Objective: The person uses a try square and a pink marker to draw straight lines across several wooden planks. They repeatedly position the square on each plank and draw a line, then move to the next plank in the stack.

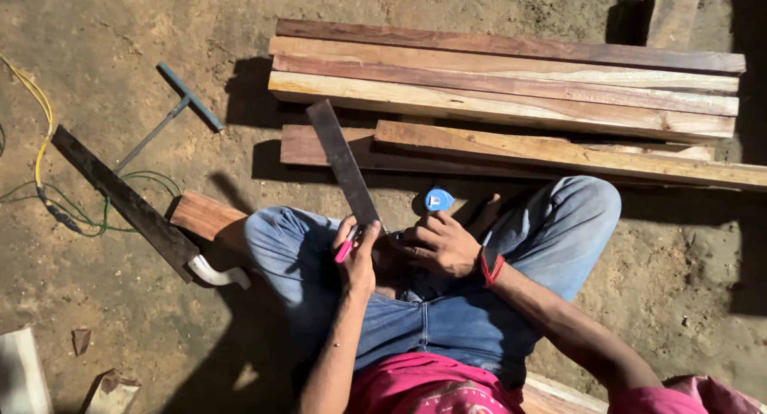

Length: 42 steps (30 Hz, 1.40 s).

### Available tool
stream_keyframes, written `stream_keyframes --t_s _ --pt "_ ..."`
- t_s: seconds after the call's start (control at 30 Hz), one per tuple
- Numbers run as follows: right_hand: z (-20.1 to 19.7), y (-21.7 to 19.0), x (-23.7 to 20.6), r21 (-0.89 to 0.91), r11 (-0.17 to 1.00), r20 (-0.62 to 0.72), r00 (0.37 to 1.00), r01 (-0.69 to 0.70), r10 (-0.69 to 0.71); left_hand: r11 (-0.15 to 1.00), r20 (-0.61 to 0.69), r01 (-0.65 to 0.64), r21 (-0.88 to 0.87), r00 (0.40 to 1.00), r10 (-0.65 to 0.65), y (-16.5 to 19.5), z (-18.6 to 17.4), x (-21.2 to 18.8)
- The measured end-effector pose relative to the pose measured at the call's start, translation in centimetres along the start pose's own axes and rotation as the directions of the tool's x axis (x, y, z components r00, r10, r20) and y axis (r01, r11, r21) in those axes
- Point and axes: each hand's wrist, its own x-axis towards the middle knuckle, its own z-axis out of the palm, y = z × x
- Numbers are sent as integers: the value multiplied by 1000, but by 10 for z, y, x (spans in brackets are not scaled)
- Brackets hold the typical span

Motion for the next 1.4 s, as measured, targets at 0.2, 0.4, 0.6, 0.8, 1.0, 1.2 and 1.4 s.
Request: stream_keyframes --t_s 0.2,0.4,0.6,0.8,1.0,1.2,1.4 --pt "5 4 -4 28 984 73 982 -176 173 1000 -74 18 -8 997 -18 -1 9 8" --pt "-9 1 7 21 983 -133 974 -180 181 993 -47 -98 -68 994 95 14 15 16" --pt "-22 2 13 151 963 -174 953 -222 247 990 115 -104 100 989 93 49 38 26" --pt "-35 18 10 -40 882 -434 803 -469 408 983 90 -116 -141 987 130 80 40 44" --pt "-51 51 2 -116 742 -543 667 -661 510 819 169 123 -560 985 -32 84 26 38" --pt "-47 44 8 505 718 -549 464 -480 695 816 192 217 -536 972 -133 92 42 20" --pt "-54 18 46 738 -197 -176 467 645 867 991 508 -7 -133 858 74 116 82 -43"
